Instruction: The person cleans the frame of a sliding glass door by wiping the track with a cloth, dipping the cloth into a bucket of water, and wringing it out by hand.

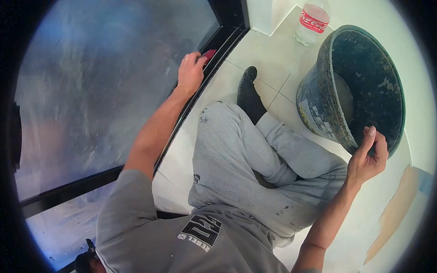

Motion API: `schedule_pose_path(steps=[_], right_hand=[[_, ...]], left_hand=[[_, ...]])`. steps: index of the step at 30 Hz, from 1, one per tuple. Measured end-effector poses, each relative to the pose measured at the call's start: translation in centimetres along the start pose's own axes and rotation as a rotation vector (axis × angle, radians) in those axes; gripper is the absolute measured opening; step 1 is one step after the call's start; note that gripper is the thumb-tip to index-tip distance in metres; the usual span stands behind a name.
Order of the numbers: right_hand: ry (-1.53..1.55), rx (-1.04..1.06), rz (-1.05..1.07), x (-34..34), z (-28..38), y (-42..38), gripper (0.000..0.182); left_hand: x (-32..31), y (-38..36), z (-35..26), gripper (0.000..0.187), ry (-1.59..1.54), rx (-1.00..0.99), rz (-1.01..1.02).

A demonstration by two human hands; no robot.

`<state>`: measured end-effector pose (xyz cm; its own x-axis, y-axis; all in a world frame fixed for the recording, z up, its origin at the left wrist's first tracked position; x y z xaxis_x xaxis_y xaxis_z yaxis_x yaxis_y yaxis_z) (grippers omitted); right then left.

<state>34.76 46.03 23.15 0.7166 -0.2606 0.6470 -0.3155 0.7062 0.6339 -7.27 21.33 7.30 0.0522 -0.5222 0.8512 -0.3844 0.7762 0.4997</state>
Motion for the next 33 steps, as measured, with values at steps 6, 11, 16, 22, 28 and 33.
schedule_pose_path(steps=[6, 11, 16, 22, 28, 33], right_hand=[[-0.054, -0.007, -0.001, 0.0, -0.3, 0.0, 0.024], [0.009, -0.042, 0.009, -0.3, -0.7, -0.1, 0.023], [0.016, -0.035, 0.032, 0.1, -0.4, -0.2, 0.022], [-0.083, 0.022, -0.059, 0.1, 0.1, -0.1, 0.014], [-0.069, 0.119, -0.111, 0.5, 0.2, 0.6, 0.01], [-0.159, 0.121, -0.127, 1.4, 1.4, 1.2, 0.015]], left_hand=[[-5.6, -0.7, 1.7, 0.019, 0.35, 0.121, 0.489], [-5.2, -3.7, 1.5, 0.017, 0.365, 0.178, 0.603], [-0.6, -10.9, 0.7, 0.021, 0.387, 0.17, 0.819], [8.1, -22.9, 0.4, 0.019, 0.363, 0.475, 1.108], [11.9, -11.4, -1.9, 0.031, -0.022, 0.476, 0.668], [15.9, 7.0, -14.5, 0.047, -0.662, 0.248, -0.102]])
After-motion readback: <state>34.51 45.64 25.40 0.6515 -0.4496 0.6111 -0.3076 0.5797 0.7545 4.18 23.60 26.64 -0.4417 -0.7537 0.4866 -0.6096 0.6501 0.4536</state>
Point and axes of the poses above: each hand's wrist, its own y-axis towards the middle knuckle, its own x-axis out of the back of the hand, z = x × y, the point moved 1 cm from there along y, towards the middle knuckle, and after that the axes turned 11 degrees about -y, right-handed, at the moved point
